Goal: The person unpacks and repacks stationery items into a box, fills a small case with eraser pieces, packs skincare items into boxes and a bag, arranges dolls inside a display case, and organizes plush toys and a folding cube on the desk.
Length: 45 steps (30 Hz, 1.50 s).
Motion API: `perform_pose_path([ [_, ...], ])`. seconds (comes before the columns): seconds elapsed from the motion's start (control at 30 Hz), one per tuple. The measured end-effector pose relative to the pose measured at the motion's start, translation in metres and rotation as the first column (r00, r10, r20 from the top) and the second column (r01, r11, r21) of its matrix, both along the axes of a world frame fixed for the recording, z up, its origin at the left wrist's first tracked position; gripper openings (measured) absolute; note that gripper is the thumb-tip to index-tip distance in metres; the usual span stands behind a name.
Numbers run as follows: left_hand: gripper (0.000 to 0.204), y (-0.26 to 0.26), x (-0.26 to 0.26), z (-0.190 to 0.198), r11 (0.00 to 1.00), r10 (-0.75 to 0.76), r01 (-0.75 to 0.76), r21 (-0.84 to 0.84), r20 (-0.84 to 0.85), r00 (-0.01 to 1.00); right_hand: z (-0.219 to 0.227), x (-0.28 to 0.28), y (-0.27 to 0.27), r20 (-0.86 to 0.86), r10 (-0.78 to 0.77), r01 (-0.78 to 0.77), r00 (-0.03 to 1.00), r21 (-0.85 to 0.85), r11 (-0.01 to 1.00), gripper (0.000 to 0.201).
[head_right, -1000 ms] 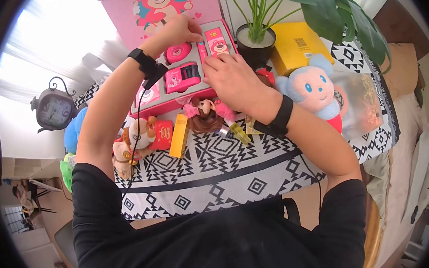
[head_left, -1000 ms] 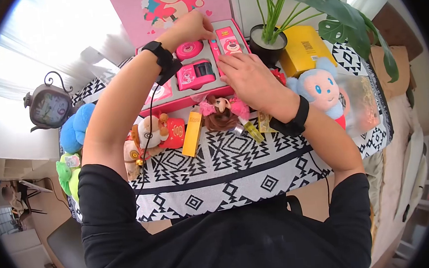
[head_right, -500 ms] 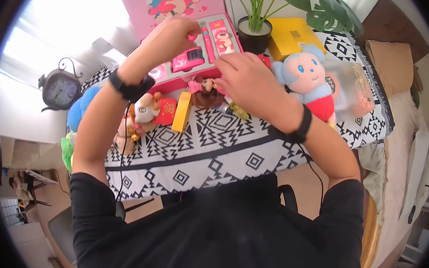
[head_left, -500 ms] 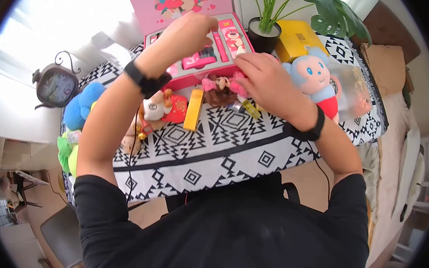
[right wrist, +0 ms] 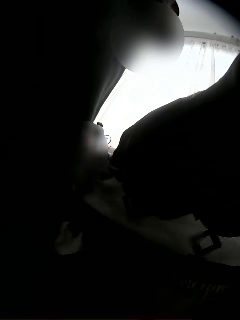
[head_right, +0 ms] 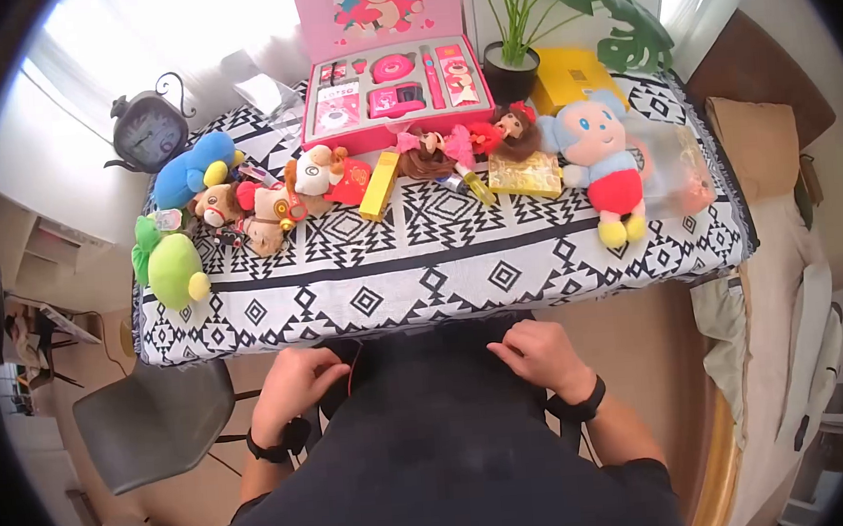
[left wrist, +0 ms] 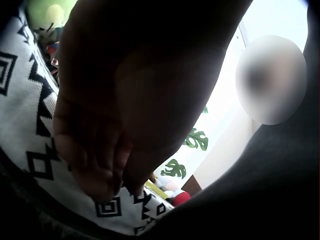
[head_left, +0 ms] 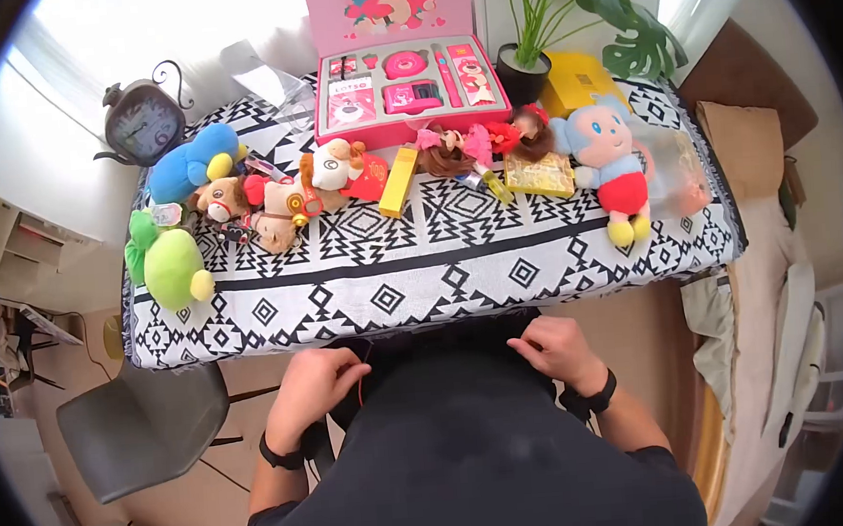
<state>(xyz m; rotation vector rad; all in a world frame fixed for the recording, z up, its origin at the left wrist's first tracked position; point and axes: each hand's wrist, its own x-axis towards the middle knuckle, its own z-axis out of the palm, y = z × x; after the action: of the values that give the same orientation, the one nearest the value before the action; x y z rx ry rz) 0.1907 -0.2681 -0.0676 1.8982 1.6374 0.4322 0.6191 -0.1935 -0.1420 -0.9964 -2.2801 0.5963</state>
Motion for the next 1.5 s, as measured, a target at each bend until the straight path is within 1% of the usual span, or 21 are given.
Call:
perform_pose_path([
  [0.03, 0.021, 0.000, -0.001, 0.001, 1.000, 0.007, -0.007, 0.013, 0.000, 1.000, 0.000, -0.001, 0.001, 0.000, 0.007, -0.007, 1.000, 0.013, 1.000, 0.032],
  [0.1, 0.022, 0.008, -0.001, 0.005, 0.988, 0.061, -0.056, 0.144, -0.031, 0.998, 0.007, -0.006, 0.000, 0.000, -0.014, 0.014, 1.000, 0.034, 0.999, 0.032],
  [0.13, 0.023, 0.014, 0.003, 0.011, 0.979, 0.069, -0.070, 0.192, 0.009, 0.998, 0.012, -0.010, 0.002, -0.001, -0.020, 0.020, 1.000, 0.040, 0.999, 0.032],
  [0.2, 0.024, 0.023, 0.013, 0.018, 0.975, 0.048, -0.055, 0.215, 0.035, 0.998, 0.023, -0.024, 0.006, -0.072, 0.007, -0.001, 0.997, 0.090, 0.996, 0.032],
  [0.23, 0.025, 0.028, 0.017, 0.020, 0.970, 0.037, -0.050, 0.237, 0.059, 0.998, 0.024, -0.029, 0.007, -0.073, 0.001, 0.005, 0.997, 0.092, 0.996, 0.032],
  [0.27, 0.025, 0.034, 0.020, 0.021, 0.970, 0.032, -0.045, 0.240, 0.058, 0.998, 0.023, -0.034, 0.010, -0.090, 0.033, -0.021, 0.995, 0.133, 0.991, 0.032],
  [0.3, 0.027, 0.038, 0.023, 0.021, 0.958, 0.000, -0.013, 0.288, 0.044, 0.999, 0.022, -0.035, 0.010, -0.105, 0.065, -0.046, 0.992, 0.168, 0.985, 0.032],
  [0.33, 0.028, 0.040, 0.025, 0.020, 0.943, -0.030, 0.019, 0.332, 0.030, 0.999, 0.020, -0.035, 0.007, -0.106, 0.060, -0.043, 0.993, 0.162, 0.986, 0.032],
  [0.43, 0.028, 0.044, 0.024, 0.007, 0.922, -0.023, 0.013, 0.388, 0.020, 1.000, 0.014, -0.036, 0.006, -0.100, 0.099, -0.082, 0.990, 0.156, 0.984, 0.032],
  [0.5, 0.028, 0.045, 0.022, 0.002, 0.916, -0.010, 0.001, 0.401, 0.020, 1.000, 0.008, -0.033, 0.006, -0.092, 0.089, -0.075, 0.992, 0.149, 0.986, 0.033],
  [0.57, 0.027, 0.044, 0.020, -0.003, 0.910, 0.013, -0.019, 0.414, 0.018, 1.000, 0.005, -0.033, 0.008, -0.104, 0.116, -0.101, 0.988, 0.139, 0.985, 0.034],
  [0.63, 0.027, 0.046, 0.019, -0.006, 0.905, 0.021, -0.044, 0.423, 0.058, 0.998, 0.006, -0.037, 0.011, -0.104, 0.092, -0.077, 0.990, 0.138, 0.987, 0.035],
  [0.7, 0.027, 0.050, 0.017, -0.008, 0.908, 0.036, -0.059, 0.414, 0.063, 0.997, 0.009, -0.045, 0.018, -0.115, 0.108, -0.090, 0.988, 0.152, 0.984, 0.035],
  [0.8, 0.030, 0.061, 0.017, -0.007, 0.907, 0.023, -0.056, 0.418, 0.082, 0.996, 0.012, -0.053, 0.024, -0.167, 0.147, -0.120, 0.975, 0.163, 0.979, 0.035],
  [0.87, 0.029, 0.071, 0.015, -0.009, 0.901, 0.011, -0.044, 0.431, 0.080, 0.997, 0.015, -0.056, 0.030, -0.135, 0.221, -0.191, 0.966, 0.207, 0.960, 0.035],
  [0.97, 0.028, 0.082, 0.013, -0.011, 0.891, 0.006, -0.024, 0.453, 0.041, 0.999, 0.021, -0.058, 0.038, -0.099, 0.265, -0.236, 0.959, 0.236, 0.943, 0.035],
  [1.1, 0.028, 0.100, 0.010, -0.001, 0.873, 0.007, -0.019, 0.487, 0.027, 1.000, 0.026, -0.060, 0.048, -0.099, 0.273, -0.245, 0.957, 0.232, 0.941, 0.035],
  [1.2, 0.026, 0.118, 0.001, 0.012, 0.830, 0.020, 0.013, 0.557, -0.054, 0.998, 0.025, -0.064, 0.051, -0.107, 0.267, -0.238, 0.958, 0.227, 0.944, 0.035],
  [1.37, 0.024, 0.134, 0.000, 0.027, 0.835, 0.056, -0.006, 0.551, -0.073, 0.996, 0.028, -0.068, 0.052, -0.144, 0.285, -0.249, 0.948, 0.223, 0.942, 0.037],
  [1.43, 0.024, 0.135, 0.005, 0.024, 0.848, 0.044, 0.000, 0.530, -0.072, 0.996, 0.027, -0.064, 0.052, -0.139, 0.258, -0.225, 0.956, 0.215, 0.950, 0.038],
  [1.5, 0.024, 0.132, 0.010, 0.014, 0.862, 0.023, 0.009, 0.507, -0.057, 0.998, 0.028, -0.060, 0.054, -0.119, 0.272, -0.237, 0.955, 0.249, 0.939, 0.039],
])
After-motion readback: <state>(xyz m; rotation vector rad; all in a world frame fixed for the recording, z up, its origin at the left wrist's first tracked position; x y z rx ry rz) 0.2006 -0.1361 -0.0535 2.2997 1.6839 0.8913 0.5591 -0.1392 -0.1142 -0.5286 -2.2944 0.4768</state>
